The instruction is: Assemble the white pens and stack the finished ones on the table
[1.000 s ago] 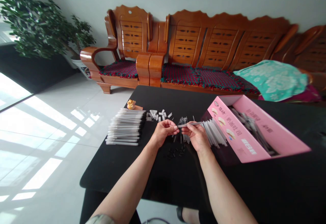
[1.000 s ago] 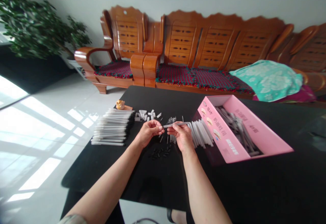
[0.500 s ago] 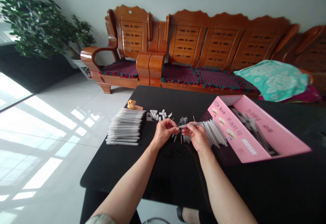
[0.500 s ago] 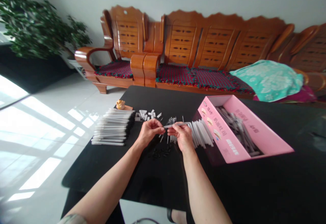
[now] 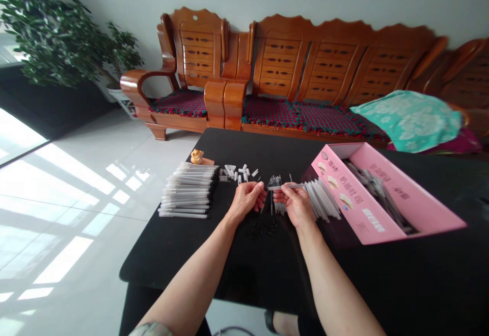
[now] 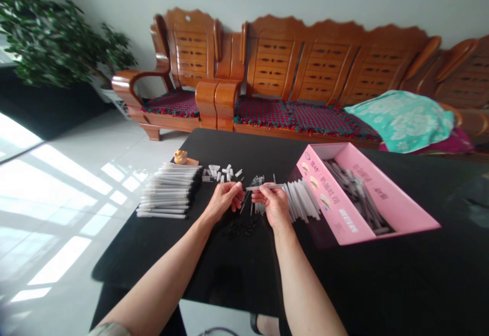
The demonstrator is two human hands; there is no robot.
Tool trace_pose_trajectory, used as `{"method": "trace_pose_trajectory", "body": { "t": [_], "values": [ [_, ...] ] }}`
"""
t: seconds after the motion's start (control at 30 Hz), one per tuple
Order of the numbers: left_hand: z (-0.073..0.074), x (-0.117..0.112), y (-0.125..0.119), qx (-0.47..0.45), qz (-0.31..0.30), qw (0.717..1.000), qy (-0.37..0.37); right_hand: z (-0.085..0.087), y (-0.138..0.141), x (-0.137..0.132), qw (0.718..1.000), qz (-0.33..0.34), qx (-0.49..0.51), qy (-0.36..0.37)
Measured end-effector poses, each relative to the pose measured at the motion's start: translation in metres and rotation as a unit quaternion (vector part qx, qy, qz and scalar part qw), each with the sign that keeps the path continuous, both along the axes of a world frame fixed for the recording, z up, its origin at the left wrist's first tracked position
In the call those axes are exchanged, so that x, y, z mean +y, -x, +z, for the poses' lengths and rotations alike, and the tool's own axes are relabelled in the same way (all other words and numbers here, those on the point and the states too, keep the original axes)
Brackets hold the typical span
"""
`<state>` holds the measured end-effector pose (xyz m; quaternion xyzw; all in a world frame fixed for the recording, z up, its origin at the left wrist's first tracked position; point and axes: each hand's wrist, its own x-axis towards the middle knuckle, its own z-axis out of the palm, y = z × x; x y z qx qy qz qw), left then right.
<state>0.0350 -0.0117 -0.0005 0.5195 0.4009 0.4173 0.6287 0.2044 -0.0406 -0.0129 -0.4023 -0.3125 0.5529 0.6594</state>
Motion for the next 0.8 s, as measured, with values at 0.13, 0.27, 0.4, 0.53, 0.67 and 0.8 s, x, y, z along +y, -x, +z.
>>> {"method": "trace_pose_trajectory", "body": {
  "t": [0.13, 0.27, 0.4, 0.53, 0.67, 0.8],
  "values": [
    [-0.0009, 0.0008, 0.0006, -0.011, -0.005, 1.000, -0.004, 0.0005, 0.0005, 0.0000, 1.000, 0.005, -0.006, 0.002],
    [-0.0057, 0.0033, 0.0001, -0.037, -0.001, 0.999, -0.021, -0.0003, 0.0001, 0.0001, 1.000, 0.007, -0.007, -0.001],
    [-0.0081, 0.0041, -0.0001, -0.058, 0.008, 0.998, -0.022, -0.0009, -0.0005, 0.0002, 1.000, 0.004, -0.005, -0.005],
    [-0.0086, 0.0036, 0.0010, 0.006, 0.019, 0.999, -0.031, 0.0006, 0.0004, 0.0001, 1.000, 0.004, -0.005, 0.003],
    [-0.0079, 0.0036, 0.0016, 0.025, 0.002, 0.999, -0.040, 0.0010, 0.0008, -0.0001, 1.000, 0.008, -0.007, 0.003],
    [-0.0045, 0.0036, 0.0009, -0.023, 0.007, 0.999, -0.039, 0.0003, 0.0002, 0.0000, 1.000, 0.011, -0.009, -0.001]
  ]
}}
